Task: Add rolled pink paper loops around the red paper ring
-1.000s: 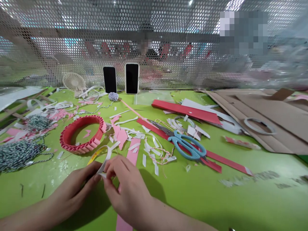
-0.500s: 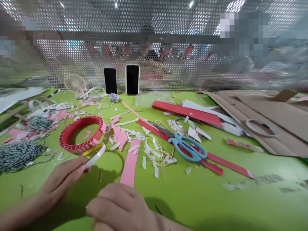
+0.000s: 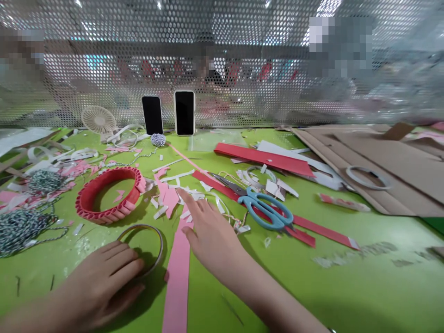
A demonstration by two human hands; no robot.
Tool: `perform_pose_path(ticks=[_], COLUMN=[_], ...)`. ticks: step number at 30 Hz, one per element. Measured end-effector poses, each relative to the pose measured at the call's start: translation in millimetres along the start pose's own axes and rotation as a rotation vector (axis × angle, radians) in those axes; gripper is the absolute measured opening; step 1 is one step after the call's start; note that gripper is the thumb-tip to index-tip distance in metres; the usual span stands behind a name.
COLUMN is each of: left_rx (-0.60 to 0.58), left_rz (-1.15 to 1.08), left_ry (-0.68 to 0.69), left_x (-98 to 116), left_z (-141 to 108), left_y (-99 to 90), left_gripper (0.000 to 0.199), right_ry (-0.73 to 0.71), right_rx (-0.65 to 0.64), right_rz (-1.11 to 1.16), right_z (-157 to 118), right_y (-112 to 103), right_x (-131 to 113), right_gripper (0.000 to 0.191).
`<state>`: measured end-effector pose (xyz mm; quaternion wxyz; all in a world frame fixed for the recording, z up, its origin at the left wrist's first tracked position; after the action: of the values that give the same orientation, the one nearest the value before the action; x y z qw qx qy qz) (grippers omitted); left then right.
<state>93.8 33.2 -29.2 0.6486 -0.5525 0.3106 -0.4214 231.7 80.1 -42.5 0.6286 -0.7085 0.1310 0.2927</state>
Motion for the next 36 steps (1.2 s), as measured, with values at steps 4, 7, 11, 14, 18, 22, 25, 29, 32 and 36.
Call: perform_pose_path(ticks=[4,7,11,14,18,22,25,29,32,36], left_rx=[-0.003,-0.168,-0.434,-0.488,-0.503,-0.472,-0.401,-0.127,0.132,0.099], left_rz=[-0.097,-0.157,-0.162,-0.189,-0.211,-0.233,-0.258,-0.376,-0.482,-0.659], left_ry=[0.033,0.156,0.293,0.281,0.29,0.279,0.265,0.043,-0.38,-0.56], left_x=[4.6,18.3,33.3,33.4,32.5,31.1,31.5,13.6,-22.8,-36.8], left_z=[0.0,4.9,8.2,8.1,4.3,4.2,3.9,0.9,-9.1,-6.6], left_y=[-4.7,-1.4,6.2,8.2,10.1,10.0,9.2,1.5,-4.7,3.6], left_gripper=[0.012,0.023,0.039,0.04,0.042,0.042,0.041,0.036,0.022,0.017], right_ry=[0.011,-0.068,-0.096,-0.089,-0.079,-0.115,-0.075,-0.023,-0.014,-0.007], right_rx=[-0.158,-0.182,-0.175,-0.193,-0.209,-0.192,-0.115,-0.008,0.037,0.046], right_rz=[0.069,0.062,0.056,0.072,0.119,0.294,0.483,0.683,0.781,0.845], right_z=[-0.9,-4.9,-8.9,-9.4,-9.8,-9.7,-6.1,-3.0,-4.4,-7.6], right_y=[14.0,19.4,23.5,26.4,27.1,24.2,20.9,18.8,18.0,21.3], right_x=[-1.3,-8.2,-11.3,-10.5,-11.1,-18.9,-18.2,-15.6,-17.8,-24.1], right_gripper=[0.076,0.081,0.077,0.073,0.065,0.066,0.068,0.065,0.063,0.058])
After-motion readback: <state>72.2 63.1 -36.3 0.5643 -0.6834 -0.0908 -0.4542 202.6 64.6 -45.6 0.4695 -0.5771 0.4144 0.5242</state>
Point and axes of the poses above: each hand's wrist, its own z-axis towards the middle knuckle, its own y-axis out of the palm, x = y × z, the point moved 7 cm from there along z, towards the middle knuckle, and after that the axes turned 4 degrees about -x, right-handed, at the moved point
